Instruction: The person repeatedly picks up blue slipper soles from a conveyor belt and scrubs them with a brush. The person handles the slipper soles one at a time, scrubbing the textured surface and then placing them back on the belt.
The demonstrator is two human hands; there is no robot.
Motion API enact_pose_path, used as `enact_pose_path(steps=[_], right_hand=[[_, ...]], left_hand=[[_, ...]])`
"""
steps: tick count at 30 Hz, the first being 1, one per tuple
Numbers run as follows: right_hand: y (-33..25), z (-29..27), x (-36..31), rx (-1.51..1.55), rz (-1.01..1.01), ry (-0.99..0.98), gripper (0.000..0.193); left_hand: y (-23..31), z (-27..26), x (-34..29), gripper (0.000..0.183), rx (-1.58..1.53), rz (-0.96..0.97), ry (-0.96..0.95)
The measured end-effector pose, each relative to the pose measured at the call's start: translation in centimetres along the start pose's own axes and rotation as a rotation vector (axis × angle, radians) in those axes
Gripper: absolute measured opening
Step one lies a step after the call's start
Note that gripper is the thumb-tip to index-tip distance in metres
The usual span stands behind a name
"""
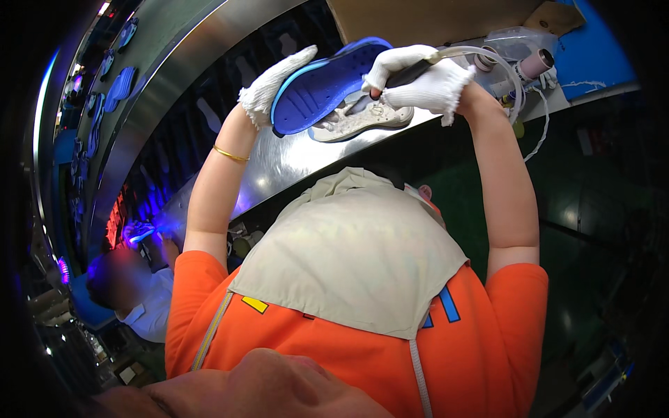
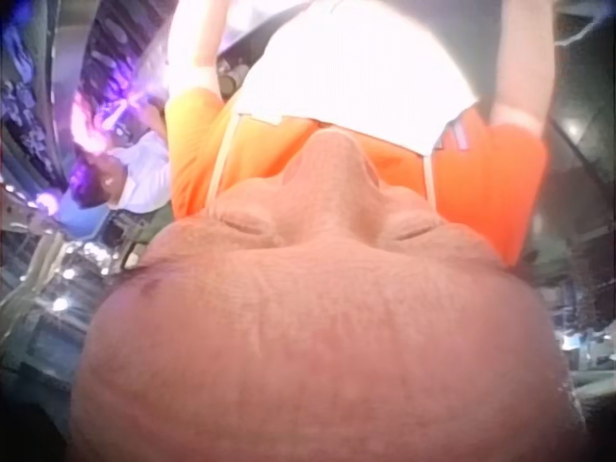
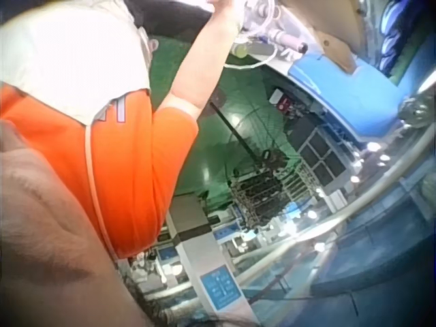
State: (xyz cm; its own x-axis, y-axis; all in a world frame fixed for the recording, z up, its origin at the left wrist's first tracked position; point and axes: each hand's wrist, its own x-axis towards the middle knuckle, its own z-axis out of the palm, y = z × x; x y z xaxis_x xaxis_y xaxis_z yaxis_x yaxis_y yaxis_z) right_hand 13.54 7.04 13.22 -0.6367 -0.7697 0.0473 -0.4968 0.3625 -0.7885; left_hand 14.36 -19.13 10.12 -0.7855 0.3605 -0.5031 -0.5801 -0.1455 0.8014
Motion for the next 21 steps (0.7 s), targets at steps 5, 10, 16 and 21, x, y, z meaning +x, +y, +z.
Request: enact_pose_path(steps=[5,10,16,21], right_hand=[[-2.1,3.5,-0.7,0.566,-0.062,0.312,0.016],[-3.4,8.4,0.3,0.258,-0.246,0.443,0.015],[-2.9,7.2,0.5,0.705,-0.116,0.401,0.014],[-4.2,7.7,1.6,0.035,-0.407,0.611,0.018]], left_hand=[[-2.1,0.4,-0.5,0.064,-0.512,0.227,-0.331],[-3.8,1.7,0.2,0.063,-0.627,0.417,-0.193],[-5.4,1.9,-0.8,0.059,-0.760,0.399,-0.301],[-6.3,2.5,-0.9,0.051,-0.824,0.452,-0.250]])
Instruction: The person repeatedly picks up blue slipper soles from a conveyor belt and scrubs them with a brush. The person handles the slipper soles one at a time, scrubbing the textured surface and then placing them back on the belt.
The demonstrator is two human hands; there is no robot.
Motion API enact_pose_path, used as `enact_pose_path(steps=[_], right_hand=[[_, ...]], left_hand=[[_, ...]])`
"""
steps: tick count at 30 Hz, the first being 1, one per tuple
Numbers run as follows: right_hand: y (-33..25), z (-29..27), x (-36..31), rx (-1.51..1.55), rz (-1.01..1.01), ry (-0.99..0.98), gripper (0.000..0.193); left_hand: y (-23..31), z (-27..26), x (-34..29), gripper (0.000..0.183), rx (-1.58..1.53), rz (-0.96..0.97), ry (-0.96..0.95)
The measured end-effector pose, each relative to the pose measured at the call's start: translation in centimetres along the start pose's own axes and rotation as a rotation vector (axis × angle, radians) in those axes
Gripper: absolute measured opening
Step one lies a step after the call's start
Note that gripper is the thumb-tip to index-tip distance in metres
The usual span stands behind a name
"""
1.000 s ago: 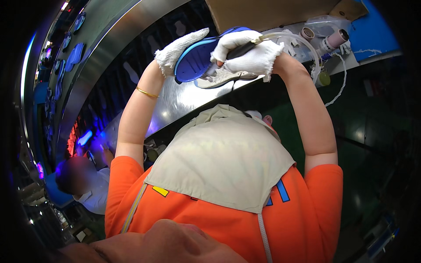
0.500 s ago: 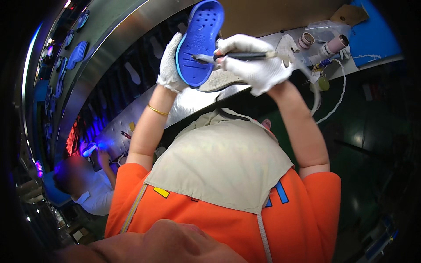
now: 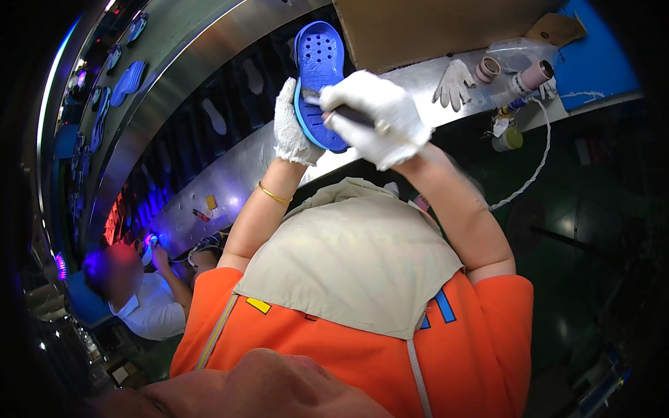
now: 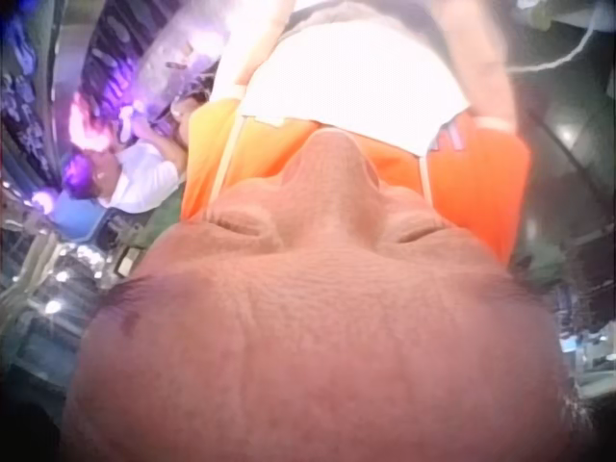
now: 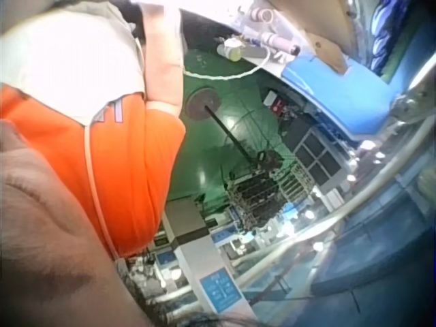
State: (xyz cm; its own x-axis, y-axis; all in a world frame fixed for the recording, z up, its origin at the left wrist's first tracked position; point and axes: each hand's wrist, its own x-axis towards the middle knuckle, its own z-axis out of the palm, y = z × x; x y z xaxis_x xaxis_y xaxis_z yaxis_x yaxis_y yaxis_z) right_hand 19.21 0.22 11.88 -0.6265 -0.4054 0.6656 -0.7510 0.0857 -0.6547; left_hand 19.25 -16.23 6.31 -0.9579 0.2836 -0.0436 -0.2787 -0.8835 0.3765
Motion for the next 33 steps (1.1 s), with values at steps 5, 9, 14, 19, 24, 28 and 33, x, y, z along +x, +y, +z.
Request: enact_pose_path(steps=[5,9,14,19,24,28,33], right_hand=[[-0.5,-0.2,-0.2,0.150,0.074,-0.143,0.017],[0.7,-1.7,-0.5,0.509,0.388,0.001,0.014],[1.2,0.1,1.1,0.122,0.092,0.179,0.013],[0.2,0.1,-0.3,0.458,0.367,0.015,0.013],[2.1,0.6,-1.3,0.477,0.293,0.145,0.017],[0.6,-0.8,-1.2,0.541,0.397,-0.134,0.019],[1.9,-3.4,2.6,-0.102,-0.124,-0.039,0.021]], left_hand=[[0.2,-0.8,-0.3,0.058,0.097,-0.005,0.017],[-0.1,0.4,-0.8,0.059,0.049,-0.010,0.089],[-0.9,1.2,-1.1,0.055,0.053,-0.002,0.102],[0.3,0.0,-1.0,0.054,-0.077,-0.047,-0.035],[0.3,1.2,-1.2,0.060,0.074,0.020,0.096],[1.2,-0.3,-0.9,0.055,0.159,0.010,0.171],[1.5,1.2,-1.2,0.051,0.290,-0.014,0.175]])
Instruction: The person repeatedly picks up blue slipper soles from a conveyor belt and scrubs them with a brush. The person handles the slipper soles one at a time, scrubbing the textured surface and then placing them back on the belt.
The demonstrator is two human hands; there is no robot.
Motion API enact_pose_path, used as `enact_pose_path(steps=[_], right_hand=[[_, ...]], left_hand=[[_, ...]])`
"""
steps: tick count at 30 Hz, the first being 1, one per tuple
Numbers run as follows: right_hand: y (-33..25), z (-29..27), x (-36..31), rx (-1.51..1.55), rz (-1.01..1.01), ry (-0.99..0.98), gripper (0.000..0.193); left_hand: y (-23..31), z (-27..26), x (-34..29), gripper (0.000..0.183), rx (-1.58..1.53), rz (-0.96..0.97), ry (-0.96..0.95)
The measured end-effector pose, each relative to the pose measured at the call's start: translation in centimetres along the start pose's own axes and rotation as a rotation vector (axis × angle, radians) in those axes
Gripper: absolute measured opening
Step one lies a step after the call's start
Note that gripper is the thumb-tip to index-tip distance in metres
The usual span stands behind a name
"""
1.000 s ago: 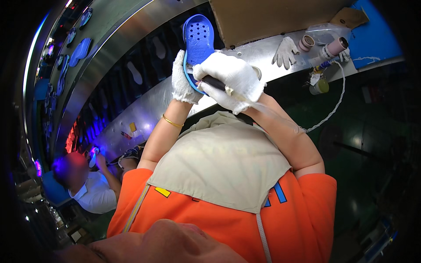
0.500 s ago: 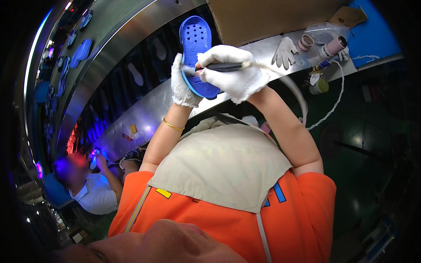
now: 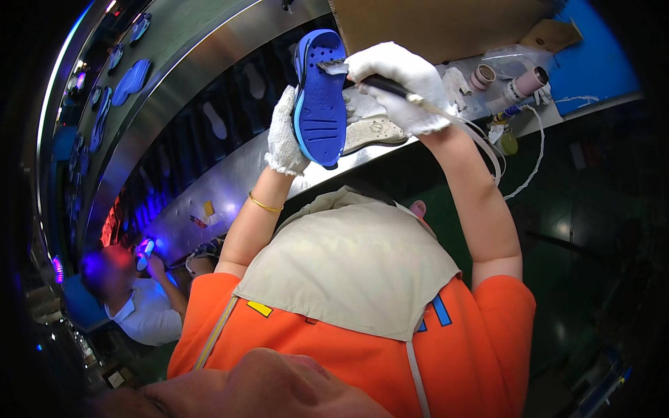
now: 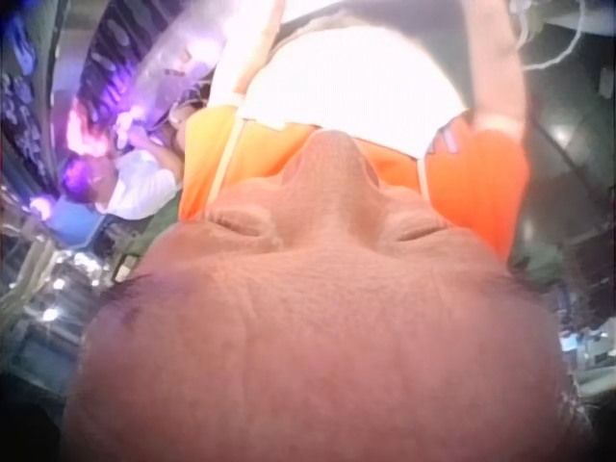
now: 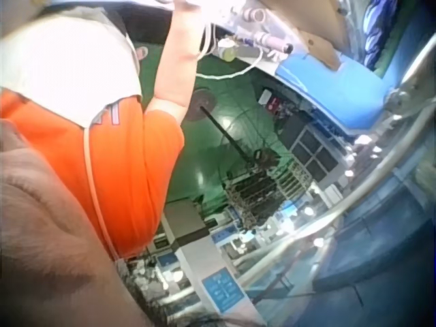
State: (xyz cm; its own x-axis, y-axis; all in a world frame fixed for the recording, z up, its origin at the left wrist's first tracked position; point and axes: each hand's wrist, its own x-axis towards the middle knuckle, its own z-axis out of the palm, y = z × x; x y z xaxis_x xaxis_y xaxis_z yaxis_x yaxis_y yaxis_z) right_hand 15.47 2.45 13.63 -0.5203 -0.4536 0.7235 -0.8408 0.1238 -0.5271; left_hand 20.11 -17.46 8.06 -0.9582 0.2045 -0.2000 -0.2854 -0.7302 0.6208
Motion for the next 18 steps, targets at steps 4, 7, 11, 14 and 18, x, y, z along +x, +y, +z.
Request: enact_pose_path(steps=[4,7,11,14,18], right_hand=[[-0.9,-1.1,0.1,-0.091,-0.094,-0.357,0.020],[-1.7,-1.3,-0.7,0.100,0.002,-0.381,0.020],[-1.9,1.1,0.1,0.047,0.082,0.090,0.018],[-2.1,2.8,0.1,-0.038,-0.158,-0.007,0.020],[-4.8,2.4,-1.4,0.221,0.083,-0.032,0.023]], left_hand=[[0.2,-2.5,1.1,0.051,-0.165,-0.012,-0.195],[0.3,-2.1,0.9,0.049,-0.129,0.006,-0.016],[0.9,-0.3,0.1,0.057,-0.110,-0.045,-0.069],[1.9,-0.3,0.4,0.063,-0.344,-0.083,-0.383],[4.9,1.0,0.0,0.069,0.040,0.082,-0.192]])
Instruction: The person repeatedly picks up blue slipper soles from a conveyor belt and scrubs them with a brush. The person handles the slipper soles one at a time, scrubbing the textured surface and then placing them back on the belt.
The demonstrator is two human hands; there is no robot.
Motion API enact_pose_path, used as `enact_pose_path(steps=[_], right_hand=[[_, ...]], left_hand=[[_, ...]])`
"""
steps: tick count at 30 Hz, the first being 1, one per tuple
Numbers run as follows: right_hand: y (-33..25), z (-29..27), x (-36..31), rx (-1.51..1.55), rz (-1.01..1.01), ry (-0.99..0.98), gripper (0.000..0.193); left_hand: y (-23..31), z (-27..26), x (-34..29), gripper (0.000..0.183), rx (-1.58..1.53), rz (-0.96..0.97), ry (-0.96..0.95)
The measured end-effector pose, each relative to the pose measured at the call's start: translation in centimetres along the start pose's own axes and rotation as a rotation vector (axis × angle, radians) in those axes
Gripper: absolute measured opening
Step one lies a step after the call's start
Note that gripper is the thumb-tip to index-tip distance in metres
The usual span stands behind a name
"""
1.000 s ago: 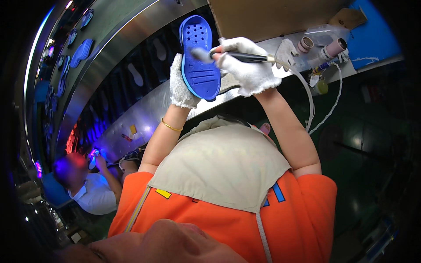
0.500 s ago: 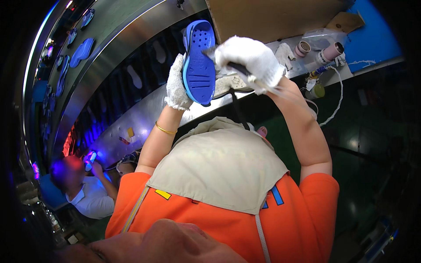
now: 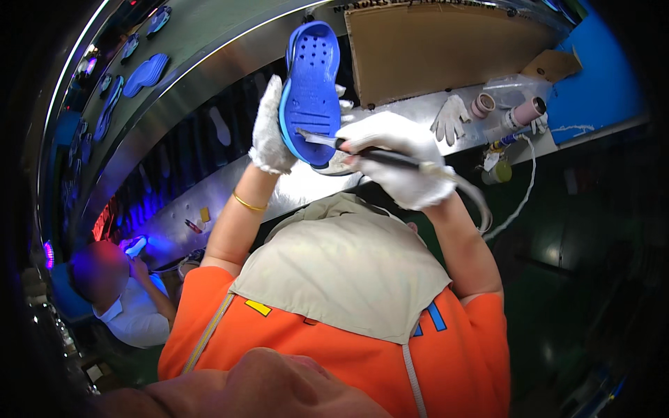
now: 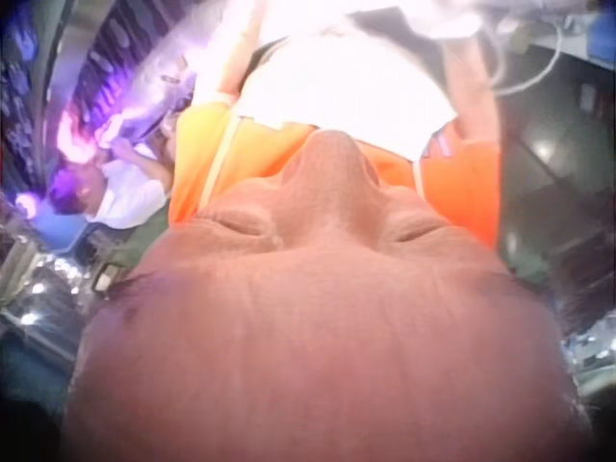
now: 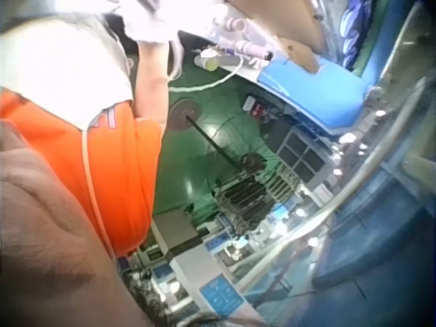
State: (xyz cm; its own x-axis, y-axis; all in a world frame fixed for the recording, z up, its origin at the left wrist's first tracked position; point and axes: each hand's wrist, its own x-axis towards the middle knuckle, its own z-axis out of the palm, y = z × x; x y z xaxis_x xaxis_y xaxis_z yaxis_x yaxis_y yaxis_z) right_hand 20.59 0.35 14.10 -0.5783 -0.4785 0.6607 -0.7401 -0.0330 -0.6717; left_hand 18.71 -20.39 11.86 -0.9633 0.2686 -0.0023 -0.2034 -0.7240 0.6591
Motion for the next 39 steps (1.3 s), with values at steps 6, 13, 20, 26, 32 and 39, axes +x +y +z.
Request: enact_pose_path(steps=[6,13,20,26,32,39], right_hand=[[0.0,-3.6,0.5,0.517,0.067,0.449,0.018],[4.3,-0.4,-0.3,0.726,0.303,0.604,0.019],[5.6,1.1,-0.7,0.724,0.383,0.502,0.019],[5.5,1.8,-0.2,0.650,0.384,0.381,0.017],[5.9,1.3,-0.3,0.670,0.441,0.340,0.016],[6.3,0.5,-1.3,0.658,0.464,0.268,0.017]], left_hand=[[11.2,4.6,6.6,0.061,0.495,0.261,-0.355],[21.7,0.0,9.9,0.046,2.105,0.914,0.200],[17.6,2.1,2.9,0.031,2.366,0.932,0.038],[26.2,-9.6,0.3,0.054,2.550,0.604,0.857],[24.8,-7.4,-1.2,0.037,2.166,0.623,0.726],[28.9,-6.2,-0.2,0.060,2.345,0.092,1.218]])
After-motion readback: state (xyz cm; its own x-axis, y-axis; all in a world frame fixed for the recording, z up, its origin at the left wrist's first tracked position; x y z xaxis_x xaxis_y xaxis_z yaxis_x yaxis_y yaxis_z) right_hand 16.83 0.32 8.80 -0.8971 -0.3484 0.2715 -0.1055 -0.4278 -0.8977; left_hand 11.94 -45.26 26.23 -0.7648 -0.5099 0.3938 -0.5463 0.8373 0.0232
